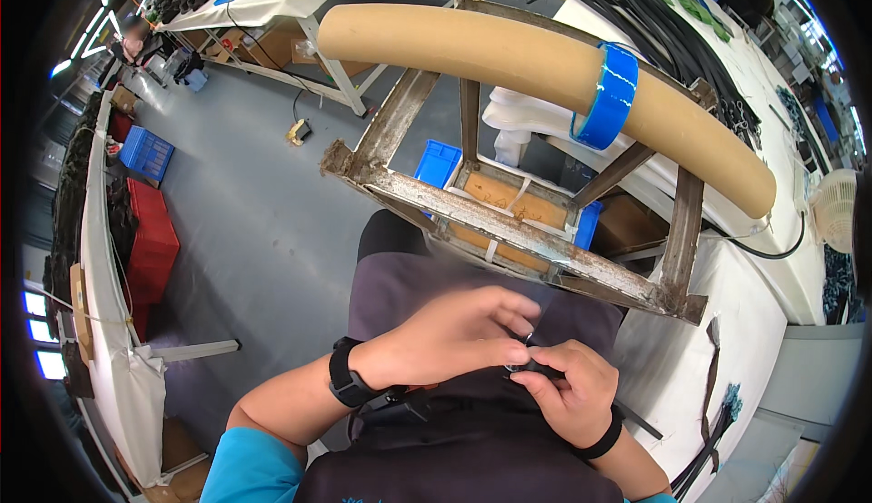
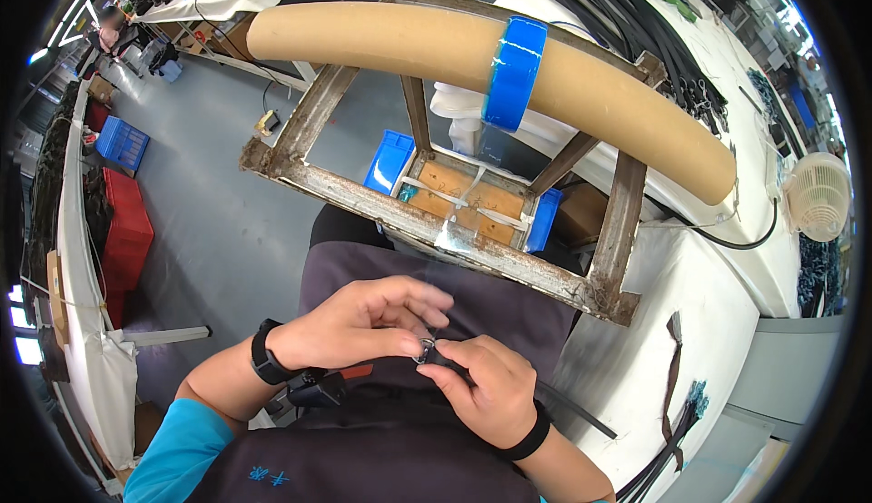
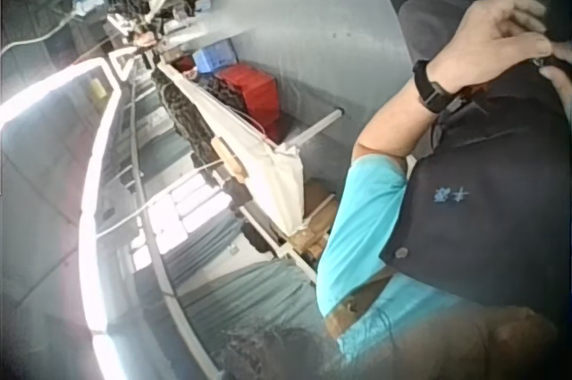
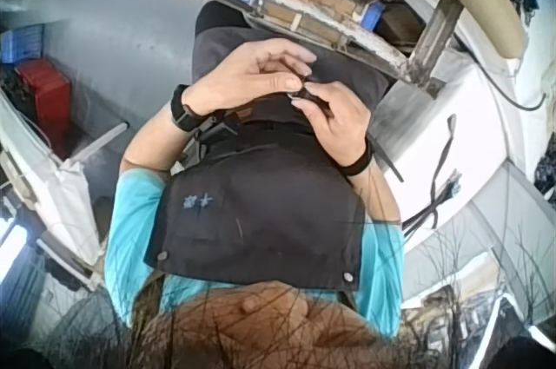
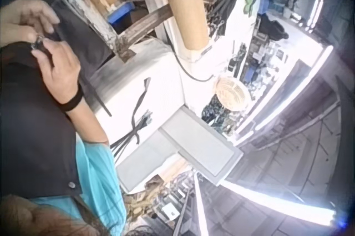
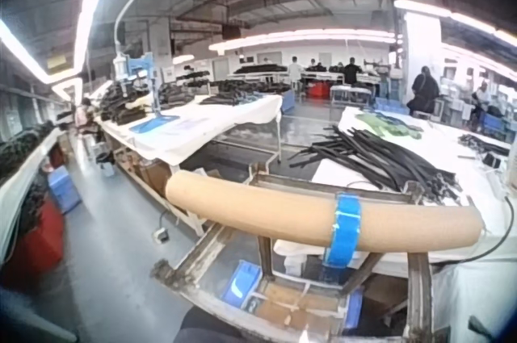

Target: Assembling small metal hardware onto black nylon straps at a factory workstation.

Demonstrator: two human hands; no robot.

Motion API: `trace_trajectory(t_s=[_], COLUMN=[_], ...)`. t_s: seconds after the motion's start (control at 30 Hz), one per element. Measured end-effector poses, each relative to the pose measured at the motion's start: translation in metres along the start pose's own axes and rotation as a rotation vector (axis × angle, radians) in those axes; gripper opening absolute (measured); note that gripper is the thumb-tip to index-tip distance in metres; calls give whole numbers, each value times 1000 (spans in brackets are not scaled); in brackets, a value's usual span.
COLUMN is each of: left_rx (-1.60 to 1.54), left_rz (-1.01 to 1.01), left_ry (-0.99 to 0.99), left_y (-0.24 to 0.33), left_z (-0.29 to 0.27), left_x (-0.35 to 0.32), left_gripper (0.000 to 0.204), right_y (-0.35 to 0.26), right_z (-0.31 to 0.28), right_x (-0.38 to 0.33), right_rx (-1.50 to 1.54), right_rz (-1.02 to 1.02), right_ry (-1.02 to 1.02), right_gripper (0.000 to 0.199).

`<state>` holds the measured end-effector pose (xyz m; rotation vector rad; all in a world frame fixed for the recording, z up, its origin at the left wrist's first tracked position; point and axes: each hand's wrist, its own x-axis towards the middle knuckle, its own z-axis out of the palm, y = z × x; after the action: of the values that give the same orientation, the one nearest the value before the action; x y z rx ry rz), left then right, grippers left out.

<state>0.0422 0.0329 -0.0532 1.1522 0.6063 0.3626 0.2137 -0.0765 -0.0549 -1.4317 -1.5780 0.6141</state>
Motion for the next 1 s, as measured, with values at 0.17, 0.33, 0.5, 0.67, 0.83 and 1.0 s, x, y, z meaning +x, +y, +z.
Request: trace_trajectory(t_s=[0.17, 0.33, 0.5, 0.67, 0.83, 1.0], left_rx=[350, 570, 366, 109, 0, 55], left_rz=[161, 497, 249, 70, -55, -54], left_ry=[44, 84, 130, 142, 15, 59], left_y=[16, 4, -4, -11, -3, -4], left_z=[8, 7, 11, 15, 13, 15], left_x=[4, -5, -13, -14, 0, 4], left_gripper=[11, 17, 13, 10, 12, 12], right_y=[-2, -2, 14, -3, 2, -7], right_z=[-9, -17, -20, -5, -3, -16], right_x=[1, 9, 2, -7, -11, -10], right_rx=[70, 228, 325, 172, -62, -24], right_rz=[125, 199, 356, 165, -97, 68], right_ry=[-14, -91, -382, -71, 4, -47], right_gripper=[26, 16, 15, 39, 35, 29])
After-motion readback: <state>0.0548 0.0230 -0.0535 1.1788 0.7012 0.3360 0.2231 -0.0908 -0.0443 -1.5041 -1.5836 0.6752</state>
